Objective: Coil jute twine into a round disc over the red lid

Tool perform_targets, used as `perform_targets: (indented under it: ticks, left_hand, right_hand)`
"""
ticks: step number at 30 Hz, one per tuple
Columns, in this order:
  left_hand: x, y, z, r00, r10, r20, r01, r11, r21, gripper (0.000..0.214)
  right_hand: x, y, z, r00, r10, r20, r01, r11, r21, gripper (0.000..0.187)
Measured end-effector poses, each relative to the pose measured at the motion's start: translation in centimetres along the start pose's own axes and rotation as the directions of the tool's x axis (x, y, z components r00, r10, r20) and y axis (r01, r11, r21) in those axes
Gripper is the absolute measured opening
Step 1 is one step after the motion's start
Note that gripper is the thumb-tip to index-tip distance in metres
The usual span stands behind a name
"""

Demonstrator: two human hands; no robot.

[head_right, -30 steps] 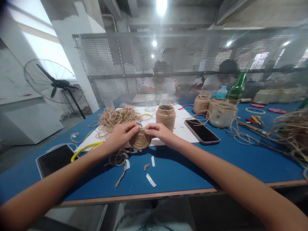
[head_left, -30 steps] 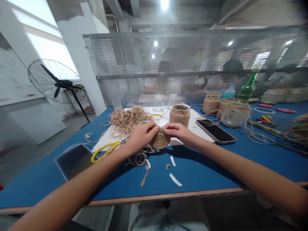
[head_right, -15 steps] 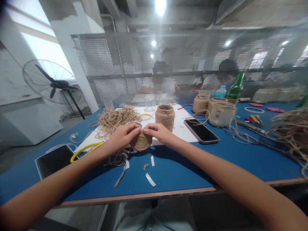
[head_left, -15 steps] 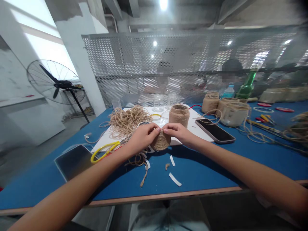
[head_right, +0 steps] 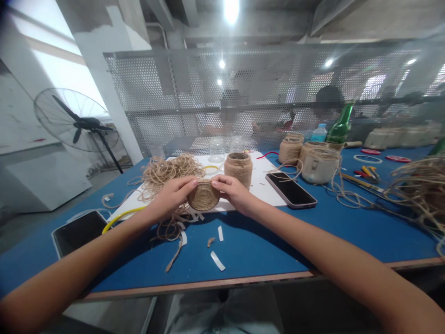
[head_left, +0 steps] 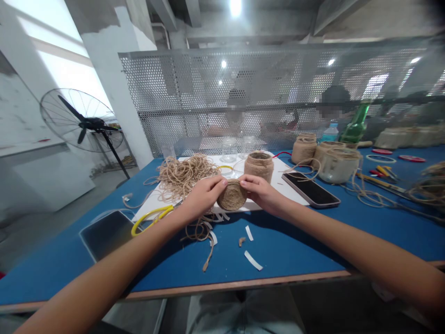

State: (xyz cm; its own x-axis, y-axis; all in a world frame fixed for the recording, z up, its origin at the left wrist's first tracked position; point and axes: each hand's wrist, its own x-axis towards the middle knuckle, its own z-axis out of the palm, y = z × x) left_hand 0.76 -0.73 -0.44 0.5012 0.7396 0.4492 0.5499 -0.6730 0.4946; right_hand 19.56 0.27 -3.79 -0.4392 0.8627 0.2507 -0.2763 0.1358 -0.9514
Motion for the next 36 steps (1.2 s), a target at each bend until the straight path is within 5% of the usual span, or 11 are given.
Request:
perform_targets:
  ticks: [8, 24, 30, 36]
  left_hand:
    - [-0.03, 0.05, -0.11, 0.998, -0.001, -0.057, -0.002, 0.999, -0.046, 0.033]
    - [-0.05, 0.04, -0.25, 0.989, -0.025, -0.143, 0.028, 0.999, 0.016, 0.032]
    - [0.17, -0.23, -0.13, 0.995, -0.066, -0.080, 0.059, 0.994, -0.088, 0.033]
    - [0.06, -0.12, -0.01, 0.994, -0.058, -0.095, 0.059, 0.998, 0.011, 0.032]
  right_hand:
    - [0.13, 0.10, -0.13, 0.999, 0.017, -0.026, -0.013, 0.985, 0.171, 0.011]
    - [0.11, 0.20, 0.00, 0.994, -0.012, -0.109, 0.026, 0.992, 0.125, 0.012]
    - [-0.13, 0.22, 0.46, 0.996, -0.018, -0.082, 0.030, 0.988, 0.150, 0.010]
    - [0.07, 0.26, -0.18, 0.999, 0.011, 0.048, -0.014, 0.998, 0.056, 0.008]
